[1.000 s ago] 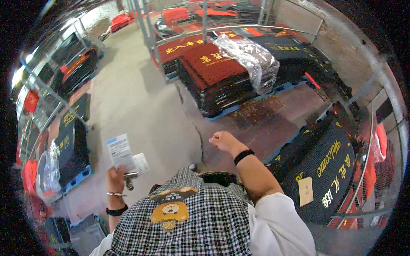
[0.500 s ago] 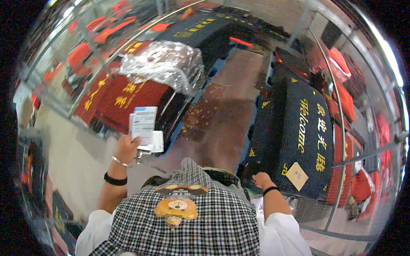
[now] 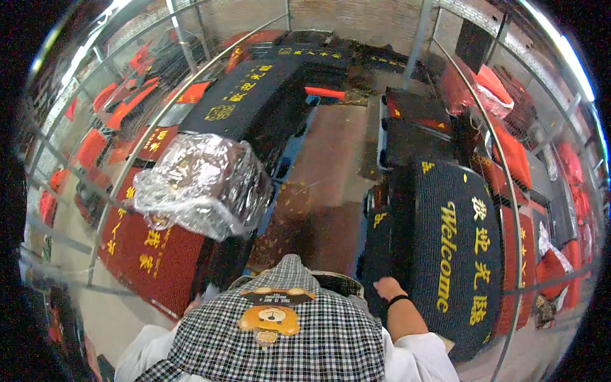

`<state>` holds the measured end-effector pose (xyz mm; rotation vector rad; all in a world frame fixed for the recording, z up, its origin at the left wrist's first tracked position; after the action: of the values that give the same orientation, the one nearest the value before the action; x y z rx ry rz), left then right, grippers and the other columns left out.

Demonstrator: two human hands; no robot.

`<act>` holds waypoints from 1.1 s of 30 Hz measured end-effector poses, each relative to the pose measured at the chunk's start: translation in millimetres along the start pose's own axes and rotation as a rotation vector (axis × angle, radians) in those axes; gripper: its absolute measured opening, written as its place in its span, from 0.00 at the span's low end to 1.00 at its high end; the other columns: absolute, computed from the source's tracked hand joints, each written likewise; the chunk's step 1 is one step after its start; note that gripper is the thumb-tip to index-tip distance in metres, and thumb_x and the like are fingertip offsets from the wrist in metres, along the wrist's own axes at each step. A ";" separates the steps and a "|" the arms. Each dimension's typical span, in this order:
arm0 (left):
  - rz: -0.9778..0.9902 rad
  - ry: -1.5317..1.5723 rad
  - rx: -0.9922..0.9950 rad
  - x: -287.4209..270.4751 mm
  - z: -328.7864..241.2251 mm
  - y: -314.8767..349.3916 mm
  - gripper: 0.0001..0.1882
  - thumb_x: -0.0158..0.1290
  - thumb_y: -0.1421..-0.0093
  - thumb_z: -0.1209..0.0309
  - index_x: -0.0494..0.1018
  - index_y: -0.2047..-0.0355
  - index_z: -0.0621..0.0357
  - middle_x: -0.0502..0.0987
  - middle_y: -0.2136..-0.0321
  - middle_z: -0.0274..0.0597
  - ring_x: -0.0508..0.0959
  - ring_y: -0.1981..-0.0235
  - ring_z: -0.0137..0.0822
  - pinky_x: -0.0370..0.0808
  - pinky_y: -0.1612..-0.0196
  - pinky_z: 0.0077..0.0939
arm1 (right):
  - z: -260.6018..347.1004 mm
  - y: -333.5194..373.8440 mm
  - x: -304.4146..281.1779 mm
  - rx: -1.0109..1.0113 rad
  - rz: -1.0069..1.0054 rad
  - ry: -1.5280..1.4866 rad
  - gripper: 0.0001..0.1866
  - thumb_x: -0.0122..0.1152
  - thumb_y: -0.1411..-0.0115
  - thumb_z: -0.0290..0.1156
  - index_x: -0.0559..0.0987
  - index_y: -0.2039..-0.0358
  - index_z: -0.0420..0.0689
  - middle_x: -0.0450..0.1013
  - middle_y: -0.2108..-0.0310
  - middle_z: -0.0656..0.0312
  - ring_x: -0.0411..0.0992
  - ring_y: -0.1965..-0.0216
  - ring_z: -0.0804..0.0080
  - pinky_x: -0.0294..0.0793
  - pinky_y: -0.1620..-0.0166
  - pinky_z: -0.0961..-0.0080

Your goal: The recorder is sorting, moving, and scanning stacks of rubber floor mats in a warehouse.

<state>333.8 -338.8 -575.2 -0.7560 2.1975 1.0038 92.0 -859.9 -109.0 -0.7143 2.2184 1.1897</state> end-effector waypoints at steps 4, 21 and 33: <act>0.098 0.078 -0.260 44.5 58.7 102.7 0.16 0.46 0.46 0.65 0.74 0.59 0.57 0.75 0.58 0.55 0.75 0.56 0.49 0.71 0.53 0.40 | -26.6 -12.6 -40.6 0.300 -0.318 -0.986 0.16 0.48 0.41 0.40 0.80 0.70 0.42 0.75 0.65 0.49 0.72 0.60 0.50 0.71 0.56 0.62; -0.595 0.444 0.274 -369.0 -238.7 -70.5 0.19 0.46 0.44 0.58 0.76 0.68 0.64 0.76 0.66 0.60 0.75 0.60 0.55 0.71 0.57 0.44 | -113.1 61.3 162.6 0.568 0.156 -0.719 0.15 0.47 0.41 0.41 0.80 0.69 0.47 0.76 0.66 0.60 0.74 0.66 0.62 0.72 0.63 0.65; 0.119 1.037 -0.123 -17.6 -60.1 -22.5 0.09 0.48 0.49 0.67 0.75 0.75 0.58 0.76 0.79 0.44 0.75 0.77 0.37 0.70 0.74 0.34 | -117.8 -15.2 -39.1 0.308 -0.605 -0.636 0.16 0.51 0.44 0.42 0.77 0.70 0.42 0.75 0.71 0.50 0.73 0.65 0.49 0.71 0.63 0.62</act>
<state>344.1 -394.8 -540.8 -1.4493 3.0786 0.9031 107.7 -960.0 -35.6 -0.6846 1.4551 0.6269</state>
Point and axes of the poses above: each hand's wrist, its own y-axis away from the middle knuckle, its own x-axis out of the palm, z = x × y, the point moved 7 cm from there along -y, towards the middle knuckle
